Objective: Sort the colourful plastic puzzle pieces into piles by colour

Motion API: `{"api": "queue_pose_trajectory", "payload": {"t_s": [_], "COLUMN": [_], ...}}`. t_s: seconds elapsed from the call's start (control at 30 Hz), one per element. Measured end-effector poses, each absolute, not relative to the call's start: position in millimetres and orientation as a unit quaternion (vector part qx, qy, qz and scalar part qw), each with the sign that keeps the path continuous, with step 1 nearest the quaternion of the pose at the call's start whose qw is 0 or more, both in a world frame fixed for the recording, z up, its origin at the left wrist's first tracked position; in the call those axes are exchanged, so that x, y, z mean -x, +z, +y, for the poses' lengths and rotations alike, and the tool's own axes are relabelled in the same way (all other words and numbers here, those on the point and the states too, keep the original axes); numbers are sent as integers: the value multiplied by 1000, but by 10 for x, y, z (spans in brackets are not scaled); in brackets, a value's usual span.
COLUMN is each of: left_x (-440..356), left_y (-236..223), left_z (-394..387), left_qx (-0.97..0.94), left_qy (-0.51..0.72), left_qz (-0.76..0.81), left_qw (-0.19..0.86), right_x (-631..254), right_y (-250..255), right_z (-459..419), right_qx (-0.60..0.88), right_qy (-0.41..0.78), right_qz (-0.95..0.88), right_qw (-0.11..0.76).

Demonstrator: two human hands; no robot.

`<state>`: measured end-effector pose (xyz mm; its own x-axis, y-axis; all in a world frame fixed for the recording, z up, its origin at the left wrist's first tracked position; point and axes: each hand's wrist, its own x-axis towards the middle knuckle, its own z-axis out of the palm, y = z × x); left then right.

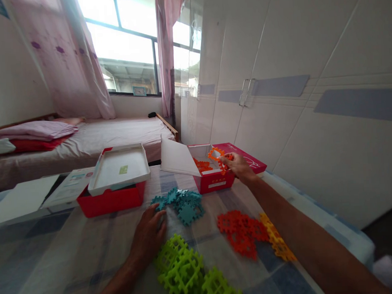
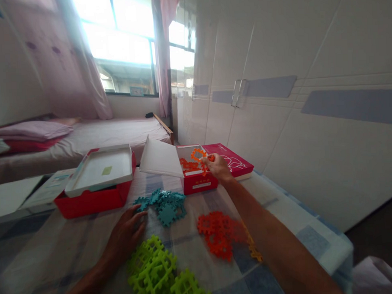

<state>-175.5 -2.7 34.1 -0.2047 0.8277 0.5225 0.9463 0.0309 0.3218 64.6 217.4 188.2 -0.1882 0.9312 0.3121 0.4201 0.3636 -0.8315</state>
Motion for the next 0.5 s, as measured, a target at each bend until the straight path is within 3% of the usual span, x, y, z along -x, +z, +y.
{"api": "queue_pose_trajectory", "payload": {"t_s": [0.13, 0.27, 0.33, 0.5], "left_x": [1772, 1758, 1748, 1743], "left_y": [334, 351, 366, 390], "left_z": [-28, -25, -28, -35], "left_qx": [625, 628, 627, 628], "left_qy": [-302, -290, -286, -286], "left_qz": [-714, -717, -719, -717], "left_qw": [91, 88, 91, 97], "right_x": [-727, -1121, -1259, -1225], "right_y": [1749, 1180, 950, 832], "right_z": [1922, 1210, 955, 795], "right_qx": [498, 455, 447, 412], "right_qy": [170, 82, 55, 27], "right_qz": [-768, -870, -885, -902], "right_qw": [364, 169, 119, 127]}}
